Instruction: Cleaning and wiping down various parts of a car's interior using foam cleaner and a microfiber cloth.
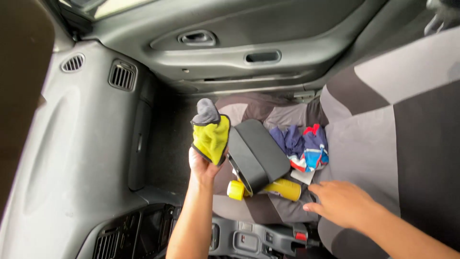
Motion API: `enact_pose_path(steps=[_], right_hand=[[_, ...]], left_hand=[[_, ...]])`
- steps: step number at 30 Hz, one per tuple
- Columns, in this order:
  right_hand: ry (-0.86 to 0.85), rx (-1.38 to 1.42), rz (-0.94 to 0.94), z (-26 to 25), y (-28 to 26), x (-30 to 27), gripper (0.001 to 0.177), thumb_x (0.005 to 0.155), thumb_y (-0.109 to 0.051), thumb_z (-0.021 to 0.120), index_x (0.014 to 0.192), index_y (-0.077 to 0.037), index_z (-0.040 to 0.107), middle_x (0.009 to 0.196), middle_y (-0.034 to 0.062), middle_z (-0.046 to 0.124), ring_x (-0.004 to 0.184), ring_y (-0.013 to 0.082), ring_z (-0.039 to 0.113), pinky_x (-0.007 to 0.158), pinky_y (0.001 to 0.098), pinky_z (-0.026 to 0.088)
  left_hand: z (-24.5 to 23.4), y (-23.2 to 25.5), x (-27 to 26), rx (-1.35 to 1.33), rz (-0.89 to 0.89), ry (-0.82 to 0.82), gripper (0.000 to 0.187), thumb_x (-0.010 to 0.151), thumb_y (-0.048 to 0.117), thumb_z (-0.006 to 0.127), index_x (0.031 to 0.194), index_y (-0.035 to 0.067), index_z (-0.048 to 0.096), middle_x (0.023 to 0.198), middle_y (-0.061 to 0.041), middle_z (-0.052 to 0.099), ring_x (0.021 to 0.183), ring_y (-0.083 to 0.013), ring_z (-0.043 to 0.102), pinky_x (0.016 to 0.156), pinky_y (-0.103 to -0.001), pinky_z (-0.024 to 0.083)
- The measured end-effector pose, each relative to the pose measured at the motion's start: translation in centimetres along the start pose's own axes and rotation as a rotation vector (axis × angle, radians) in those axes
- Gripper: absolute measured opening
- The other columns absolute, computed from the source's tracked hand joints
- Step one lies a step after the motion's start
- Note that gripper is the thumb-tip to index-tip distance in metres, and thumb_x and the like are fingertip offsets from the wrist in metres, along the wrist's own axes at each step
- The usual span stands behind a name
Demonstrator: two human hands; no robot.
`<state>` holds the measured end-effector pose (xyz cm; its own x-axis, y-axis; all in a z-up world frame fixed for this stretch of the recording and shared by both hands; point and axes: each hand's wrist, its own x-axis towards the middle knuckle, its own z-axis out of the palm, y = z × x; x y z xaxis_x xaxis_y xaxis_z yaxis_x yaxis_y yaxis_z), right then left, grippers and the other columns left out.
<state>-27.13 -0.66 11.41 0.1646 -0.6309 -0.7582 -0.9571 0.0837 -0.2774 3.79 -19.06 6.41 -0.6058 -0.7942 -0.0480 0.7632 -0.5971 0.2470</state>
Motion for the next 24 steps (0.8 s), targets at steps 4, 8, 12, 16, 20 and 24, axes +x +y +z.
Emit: enact_pose_path(steps=[4, 8, 12, 16, 20, 24], right_hand=[[0.015, 0.084, 0.03, -0.4, 1.4, 0.9, 0.064, 0.091, -0.061, 0.057, 0.14, -0.019, 0.053, 0.126, 0.0051, 0.064, 0.123, 0.0279, 0.06, 0.104, 0.043, 0.049], [0.017, 0.044, 0.033, 1.2, 2.9, 2.4, 0.063, 0.093, -0.061, 0.056, 0.139, -0.019, 0.051, 0.128, 0.0044, 0.062, 0.125, 0.0272, 0.059, 0.106, 0.0416, 0.049], [-0.073, 0.112, -0.019, 0.6, 3.0, 2.9, 0.065, 0.095, -0.06, 0.058, 0.144, -0.019, 0.048, 0.127, 0.0045, 0.063, 0.127, 0.024, 0.059, 0.109, 0.0405, 0.047], [-0.064, 0.151, -0.031, 2.0, 3.9, 3.9, 0.066, 0.095, -0.059, 0.061, 0.144, -0.017, 0.048, 0.127, 0.0054, 0.063, 0.128, 0.024, 0.057, 0.11, 0.0408, 0.045], [-0.065, 0.157, -0.03, 2.2, 4.0, 4.1, 0.067, 0.096, -0.06, 0.062, 0.143, -0.015, 0.049, 0.128, 0.0063, 0.062, 0.129, 0.0253, 0.057, 0.111, 0.0418, 0.044], [-0.048, 0.165, -0.069, 1.7, 3.6, 3.8, 0.066, 0.097, -0.06, 0.06, 0.142, -0.013, 0.049, 0.126, 0.0085, 0.062, 0.126, 0.0278, 0.057, 0.108, 0.0434, 0.044]], left_hand=[[4.5, 0.6, 4.2, 0.475, 0.143, 0.197, 0.038, 0.097, 0.021, 0.06, 0.132, 0.008, 0.06, 0.121, -0.01, 0.071, 0.109, -0.0249, 0.069, 0.096, -0.041, 0.058], [3.7, 1.5, 7.7, 0.527, 0.183, 0.128, 0.041, 0.101, 0.022, 0.06, 0.14, 0.007, 0.056, 0.123, -0.011, 0.069, 0.11, -0.0259, 0.068, 0.095, -0.041, 0.056], [4.9, 2.9, 10.9, 0.629, 0.306, 0.155, 0.041, 0.105, 0.021, 0.061, 0.142, 0.003, 0.055, 0.121, -0.012, 0.068, 0.109, -0.0251, 0.067, 0.096, -0.039, 0.054], [5.7, 5.0, 13.6, 1.161, 0.721, -0.096, 0.045, 0.104, 0.019, 0.066, 0.144, 0.001, 0.056, 0.128, -0.011, 0.067, 0.116, -0.0234, 0.064, 0.105, -0.037, 0.051], [4.8, 8.5, 18.5, 1.765, 1.118, -0.075, 0.055, 0.093, 0.016, 0.073, 0.144, 0.003, 0.058, 0.126, -0.011, 0.069, 0.113, -0.0269, 0.064, 0.104, -0.037, 0.051], [7.8, 9.9, 23.4, 2.533, 1.161, -0.271, 0.074, 0.079, 0.007, 0.069, 0.151, 0.012, 0.049, 0.13, -0.012, 0.065, 0.117, -0.0363, 0.061, 0.103, -0.044, 0.048]])
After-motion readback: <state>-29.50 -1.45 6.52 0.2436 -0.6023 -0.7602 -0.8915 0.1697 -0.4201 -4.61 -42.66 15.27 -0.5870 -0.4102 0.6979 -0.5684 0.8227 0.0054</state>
